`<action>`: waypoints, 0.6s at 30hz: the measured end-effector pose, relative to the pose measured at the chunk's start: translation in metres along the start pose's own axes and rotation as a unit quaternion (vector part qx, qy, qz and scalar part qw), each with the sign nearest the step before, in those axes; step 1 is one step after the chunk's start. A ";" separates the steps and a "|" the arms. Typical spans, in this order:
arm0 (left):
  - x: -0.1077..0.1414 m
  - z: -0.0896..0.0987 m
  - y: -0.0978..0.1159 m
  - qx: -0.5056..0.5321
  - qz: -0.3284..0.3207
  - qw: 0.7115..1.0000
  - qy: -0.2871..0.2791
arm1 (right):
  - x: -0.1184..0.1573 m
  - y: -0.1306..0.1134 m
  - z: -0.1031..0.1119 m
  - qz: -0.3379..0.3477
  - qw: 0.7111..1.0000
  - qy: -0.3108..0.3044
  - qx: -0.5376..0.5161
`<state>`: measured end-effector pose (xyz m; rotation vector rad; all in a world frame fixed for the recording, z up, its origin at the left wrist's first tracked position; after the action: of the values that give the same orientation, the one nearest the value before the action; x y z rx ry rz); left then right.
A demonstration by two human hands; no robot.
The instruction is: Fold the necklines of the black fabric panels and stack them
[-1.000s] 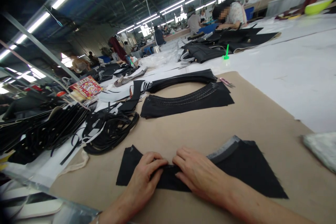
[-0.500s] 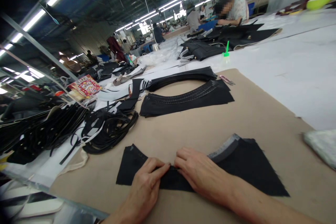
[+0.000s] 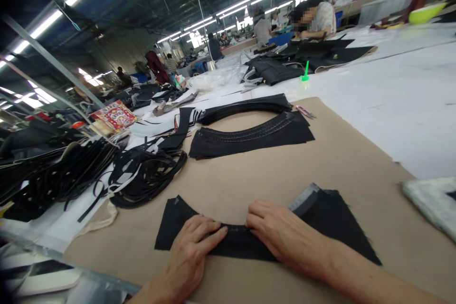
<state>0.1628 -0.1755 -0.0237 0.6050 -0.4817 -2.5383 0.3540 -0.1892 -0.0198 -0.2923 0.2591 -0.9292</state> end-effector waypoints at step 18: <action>-0.001 -0.034 0.024 0.039 0.034 0.998 0.043 | -0.002 -0.008 -0.012 0.002 1.000 0.010 0.010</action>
<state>0.1895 -0.2022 -0.0416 0.7114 -0.5621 -2.4284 0.3432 -0.1934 -0.0279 -0.2647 0.2696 -0.9304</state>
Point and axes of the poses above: each hand's wrist, its own x-axis away from the middle knuckle, its own z-axis out of the back of the hand, y = z × x, the point moved 5 cm from there along -x, towards the middle knuckle, and after that the axes turned 11 degrees about x, right-handed, at the moved point
